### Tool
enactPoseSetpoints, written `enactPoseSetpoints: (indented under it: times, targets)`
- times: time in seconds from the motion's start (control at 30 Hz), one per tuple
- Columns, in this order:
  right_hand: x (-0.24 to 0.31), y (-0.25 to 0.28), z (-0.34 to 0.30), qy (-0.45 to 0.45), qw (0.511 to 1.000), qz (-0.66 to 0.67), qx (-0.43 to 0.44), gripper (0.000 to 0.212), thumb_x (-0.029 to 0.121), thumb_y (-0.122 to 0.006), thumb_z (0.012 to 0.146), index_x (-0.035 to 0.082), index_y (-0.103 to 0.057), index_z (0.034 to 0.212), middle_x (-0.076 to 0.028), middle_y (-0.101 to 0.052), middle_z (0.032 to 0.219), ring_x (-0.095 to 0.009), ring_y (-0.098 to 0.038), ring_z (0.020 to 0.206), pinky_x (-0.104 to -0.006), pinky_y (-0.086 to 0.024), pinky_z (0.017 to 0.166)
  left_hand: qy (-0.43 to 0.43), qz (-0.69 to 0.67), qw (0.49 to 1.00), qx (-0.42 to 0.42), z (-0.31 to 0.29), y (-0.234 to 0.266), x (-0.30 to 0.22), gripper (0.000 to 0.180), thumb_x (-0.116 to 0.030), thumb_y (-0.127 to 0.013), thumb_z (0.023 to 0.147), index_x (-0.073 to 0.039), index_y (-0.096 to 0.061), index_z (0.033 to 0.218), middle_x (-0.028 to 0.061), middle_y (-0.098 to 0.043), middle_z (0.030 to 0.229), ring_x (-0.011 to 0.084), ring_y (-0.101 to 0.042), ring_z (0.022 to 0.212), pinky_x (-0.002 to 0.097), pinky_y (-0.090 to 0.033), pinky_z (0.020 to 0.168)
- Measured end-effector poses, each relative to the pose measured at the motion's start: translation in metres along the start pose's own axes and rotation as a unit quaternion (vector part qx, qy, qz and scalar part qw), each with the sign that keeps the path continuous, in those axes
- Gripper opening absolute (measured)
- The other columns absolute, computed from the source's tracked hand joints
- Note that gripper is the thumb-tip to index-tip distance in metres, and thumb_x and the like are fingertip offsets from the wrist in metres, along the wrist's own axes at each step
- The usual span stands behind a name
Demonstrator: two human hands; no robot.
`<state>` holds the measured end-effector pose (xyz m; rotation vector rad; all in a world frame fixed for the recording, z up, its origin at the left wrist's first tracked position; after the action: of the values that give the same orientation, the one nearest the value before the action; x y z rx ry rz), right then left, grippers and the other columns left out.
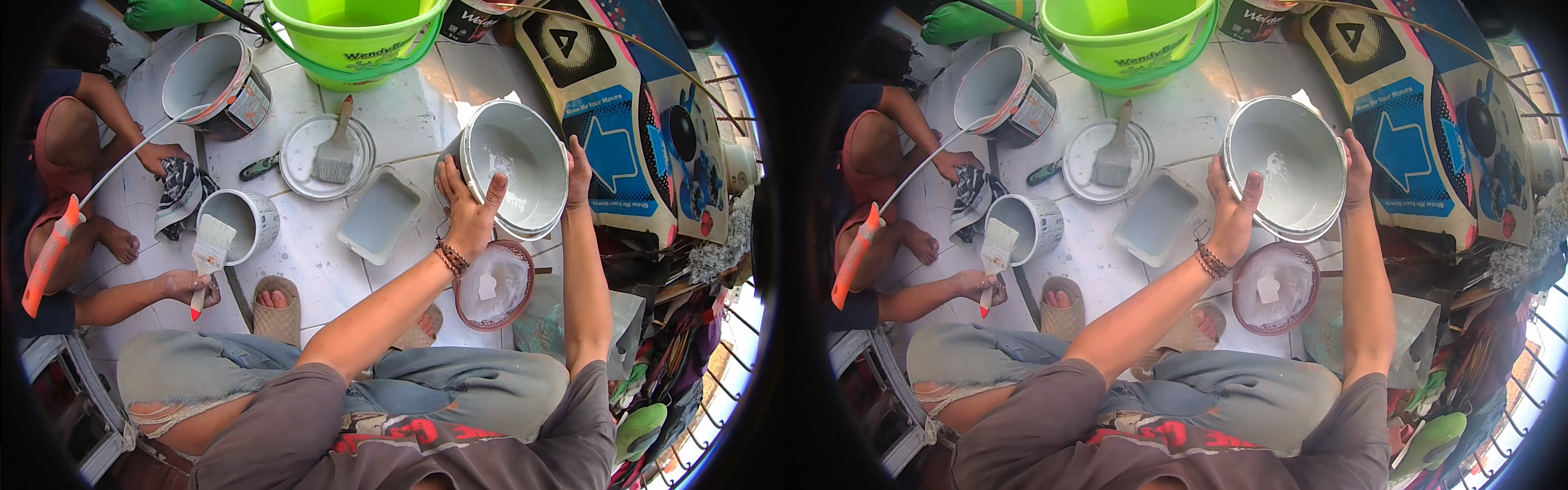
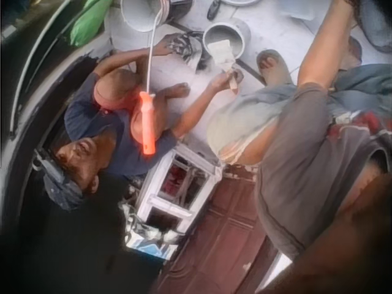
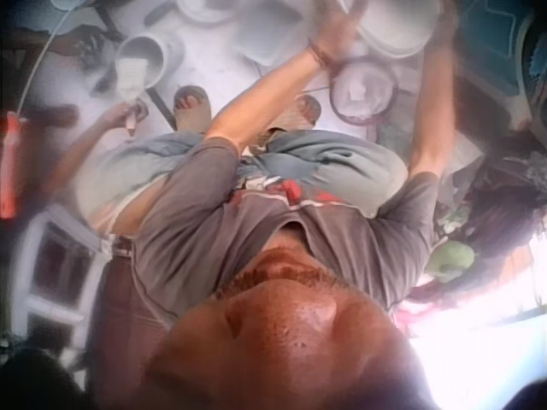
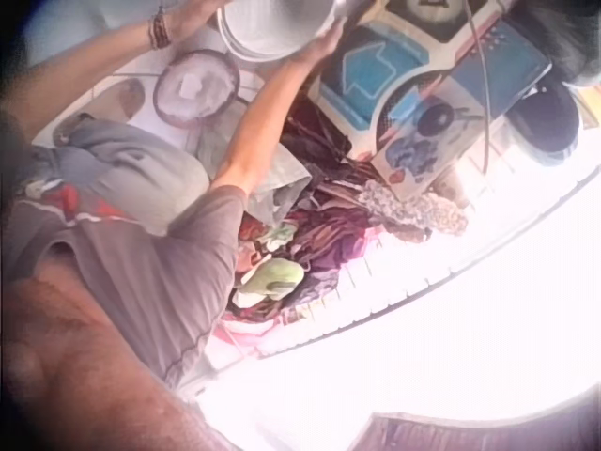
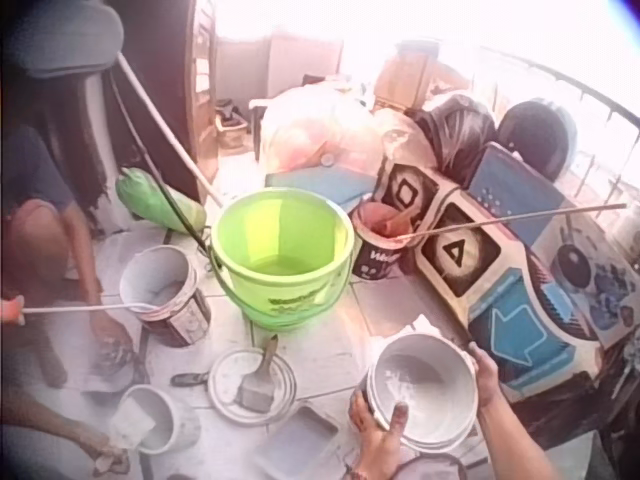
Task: The person opens a paint can, adds water from a green bucket, and stirs the mixture with a wooden stick. They then pour the mixed paint into a smaller container while a child stands nearby.
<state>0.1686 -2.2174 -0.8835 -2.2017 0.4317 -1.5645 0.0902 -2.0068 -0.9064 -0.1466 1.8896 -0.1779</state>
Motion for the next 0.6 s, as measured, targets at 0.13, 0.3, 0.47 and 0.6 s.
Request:
enactPoseSetpoints:
  times: [0.13,0.3,0.47,0.6]
  targets:
    - [-0.023,0.023,0.021,0.029,0.999,-0.017,-0.024,0.043,0.037,-0.044,0.098,0.000,-0.066,0.102,-0.007,-0.068,0.088,-0.015,-0.065,0.077,-0.0269,-0.052,0.069,0.011,-0.008,1.000,0.011,0.033,0.005,0.021,0.133,-0.087,-0.046,0.071,0.009,0.006,0.146,0.0322,0.007,0.152,0.0454,0.015,0.141,0.0534,0.003,0.115]
    - [-0.038,0.041,0.031,0.098,0.992,-0.079,-0.030,0.041,0.031,-0.044,0.099,-0.002,-0.061,0.113,-0.012,-0.067,0.101,-0.019,-0.066,0.089,-0.0298,-0.053,0.079,0.007,-0.008,1.000,0.018,0.056,0.013,0.029,0.131,-0.085,-0.049,0.072,0.009,0.004,0.146,0.0319,0.004,0.152,0.0422,0.011,0.143,0.0513,0.001,0.115]
    - [-0.054,0.082,0.043,0.122,0.992,0.024,0.034,0.036,0.015,-0.041,0.101,-0.005,-0.049,0.130,-0.014,-0.064,0.112,-0.024,-0.065,0.095,-0.0355,-0.055,0.086,-0.024,0.028,0.999,0.007,0.060,0.012,0.035,0.120,-0.075,-0.052,0.080,0.011,0.001,0.145,0.0291,-0.005,0.150,0.0366,0.001,0.144,0.0446,-0.007,0.117]
    - [-0.059,0.099,0.037,0.169,0.983,-0.070,-0.003,0.035,0.012,-0.042,0.101,-0.002,-0.048,0.133,-0.013,-0.064,0.112,-0.022,-0.064,0.095,-0.0348,-0.054,0.088,-0.019,0.015,1.000,0.015,0.055,0.016,0.030,0.120,-0.071,-0.057,0.080,0.013,0.000,0.145,0.0313,-0.004,0.151,0.0370,-0.001,0.144,0.0440,-0.006,0.117]
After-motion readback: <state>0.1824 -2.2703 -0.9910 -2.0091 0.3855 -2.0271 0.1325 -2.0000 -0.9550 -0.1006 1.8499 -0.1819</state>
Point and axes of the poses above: each hand's wrist, its own z-axis towards the middle knuckle, its own y-axis out of the back of the hand, x = y × z, the point moved 6 cm from there along z, towards the middle knuckle
